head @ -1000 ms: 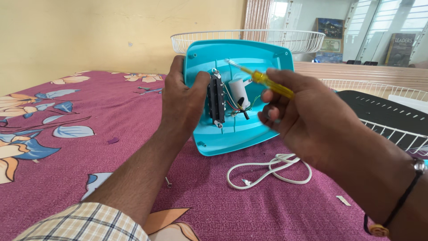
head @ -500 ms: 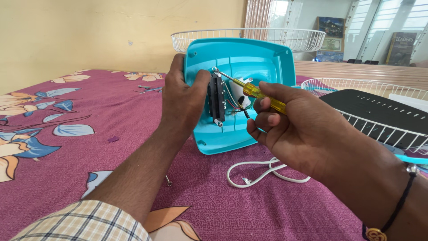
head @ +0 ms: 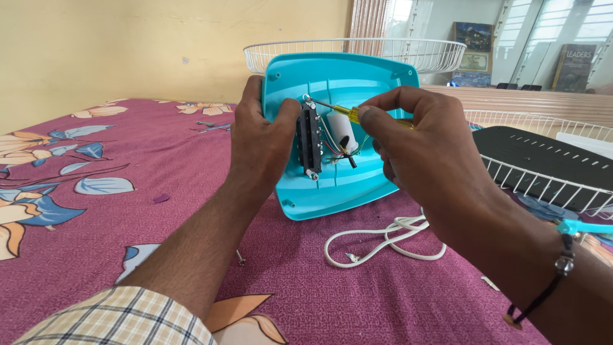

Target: The person uses a screwdriver to loosen and tighten screws on the internal wiring and switch assembly of a disassembled electric fan. The person repeatedly adjusts connections on the fan's motor and switch while holding the fan housing.

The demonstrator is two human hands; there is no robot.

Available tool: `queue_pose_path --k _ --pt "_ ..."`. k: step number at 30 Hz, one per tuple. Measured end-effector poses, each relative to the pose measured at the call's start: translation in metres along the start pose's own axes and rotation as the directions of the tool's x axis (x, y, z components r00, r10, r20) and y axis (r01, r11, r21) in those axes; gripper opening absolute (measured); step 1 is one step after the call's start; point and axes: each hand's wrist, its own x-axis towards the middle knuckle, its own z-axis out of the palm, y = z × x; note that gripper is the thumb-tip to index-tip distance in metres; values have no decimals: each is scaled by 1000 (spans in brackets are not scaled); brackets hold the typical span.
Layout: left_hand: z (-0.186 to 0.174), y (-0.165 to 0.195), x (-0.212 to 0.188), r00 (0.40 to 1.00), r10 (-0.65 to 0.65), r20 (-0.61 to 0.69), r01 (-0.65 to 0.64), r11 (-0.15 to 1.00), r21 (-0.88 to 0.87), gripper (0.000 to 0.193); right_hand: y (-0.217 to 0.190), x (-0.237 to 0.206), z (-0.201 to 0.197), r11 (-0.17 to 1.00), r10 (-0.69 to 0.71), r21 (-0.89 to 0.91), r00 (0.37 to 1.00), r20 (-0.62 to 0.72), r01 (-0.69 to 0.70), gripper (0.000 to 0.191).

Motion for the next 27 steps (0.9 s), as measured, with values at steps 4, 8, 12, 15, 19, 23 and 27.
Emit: queue_pose_path --k 4,8,12,15,19,23,27 --pt "0 0 0 1000 9 -19 -8 1000 30 26 -1 0 -6 871 -353 -347 934 51 348 22" --pt "0 0 0 1000 -14 3 14 1000 -17 26 0 1 -10 552 -695 -475 693 193 685 19" --pt "-1 -1 0 1000 0 7 0 1000 -23 27 2 -2 -12 280 -769 -688 585 257 670 18" --pt "-1 -2 0 1000 9 11 -9 999 -35 24 1 -3 -12 337 -748 -663 617 243 669 21" --pt "0 -2 0 1000 2 -16 -2 1000 -5 25 -2 -5 -17 455 -739 -574 648 184 681 23" --pt "-1 -2 0 1000 -8 -5 8 1000 -17 26 -1 0 -17 882 -423 -230 906 -4 411 26" --pt "-2 -2 1 999 -33 -4 33 999 -4 26 2 5 -12 912 67 399 993 93 -99 24"
